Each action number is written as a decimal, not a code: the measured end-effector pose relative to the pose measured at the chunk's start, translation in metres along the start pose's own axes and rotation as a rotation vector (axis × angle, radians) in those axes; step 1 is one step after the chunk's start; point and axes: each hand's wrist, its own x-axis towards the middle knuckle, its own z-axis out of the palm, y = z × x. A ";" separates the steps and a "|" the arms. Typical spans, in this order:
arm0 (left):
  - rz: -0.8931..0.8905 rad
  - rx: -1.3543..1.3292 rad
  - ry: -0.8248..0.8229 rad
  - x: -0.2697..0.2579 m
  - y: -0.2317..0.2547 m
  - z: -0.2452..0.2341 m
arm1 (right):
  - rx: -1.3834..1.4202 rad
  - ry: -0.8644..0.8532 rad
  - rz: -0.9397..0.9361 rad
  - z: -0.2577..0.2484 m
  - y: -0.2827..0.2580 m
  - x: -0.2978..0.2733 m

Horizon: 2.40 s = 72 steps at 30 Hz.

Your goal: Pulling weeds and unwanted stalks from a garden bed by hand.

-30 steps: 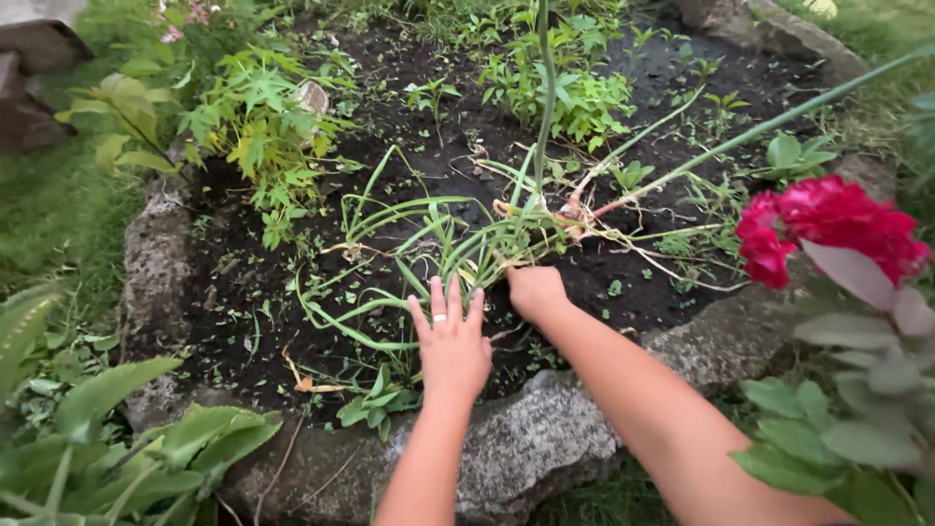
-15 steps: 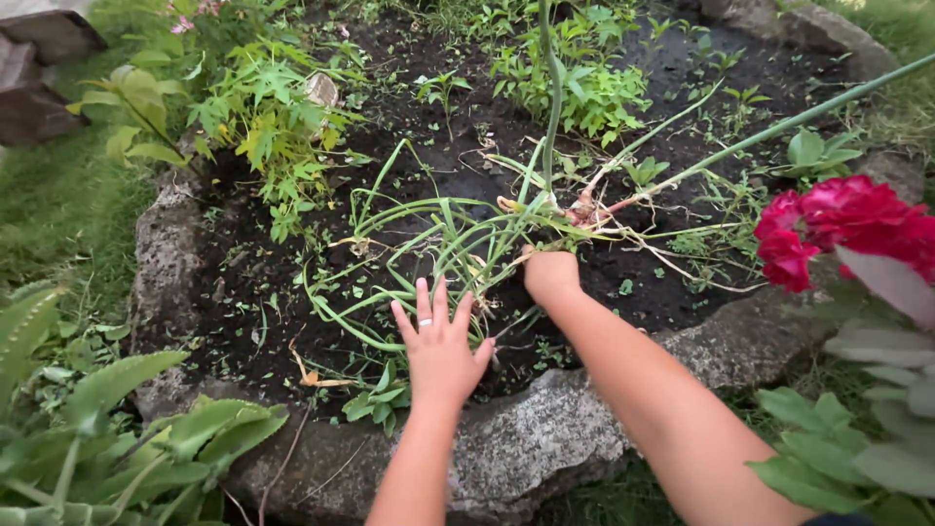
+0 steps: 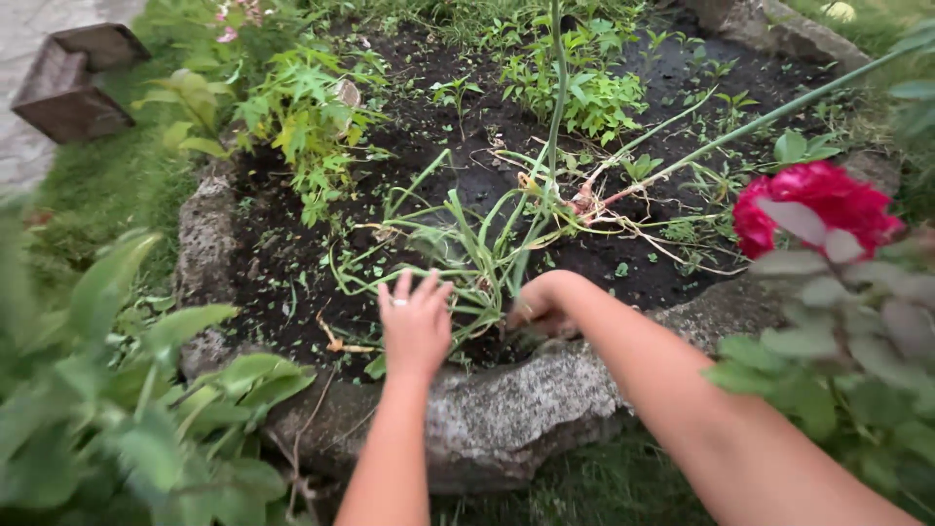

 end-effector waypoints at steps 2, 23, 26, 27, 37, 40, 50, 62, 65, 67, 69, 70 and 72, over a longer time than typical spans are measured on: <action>-0.135 -0.035 0.015 -0.010 -0.017 -0.002 | 0.136 -0.210 0.041 0.013 -0.030 -0.010; -0.093 -0.086 0.069 0.000 0.024 -0.048 | 0.924 0.115 -0.562 -0.068 0.038 -0.004; 0.148 -0.018 -0.190 0.014 0.052 -0.028 | 0.853 0.134 -0.339 -0.067 0.067 0.038; 0.259 0.060 -0.373 0.018 0.060 -0.019 | 0.669 0.154 -0.151 -0.054 0.074 0.038; 0.384 0.462 -0.429 -0.001 0.055 0.056 | -0.265 0.588 -0.183 0.021 0.048 -0.003; 0.235 0.463 -0.468 0.000 0.047 0.048 | -0.294 0.638 -0.123 0.021 0.051 0.012; 0.090 0.527 -0.324 0.008 0.047 0.035 | -0.436 0.663 -0.006 0.029 0.023 -0.019; 0.027 0.403 -0.466 0.005 0.039 0.007 | -0.034 0.862 -0.066 0.000 0.008 -0.033; 0.028 0.426 -0.495 0.006 0.041 0.007 | 0.220 1.081 -0.202 -0.006 0.020 0.031; 0.019 0.426 -0.504 0.005 0.041 0.015 | 0.315 1.180 -0.275 -0.006 0.028 0.076; 0.016 0.383 -0.416 0.006 0.036 0.030 | 0.273 1.232 -0.335 -0.009 0.029 0.103; 0.017 0.385 -0.415 0.005 0.039 0.032 | 0.274 1.233 -0.337 -0.004 0.023 0.097; -0.004 0.334 -0.399 0.008 0.042 0.037 | 0.285 1.298 -0.389 0.002 0.010 0.087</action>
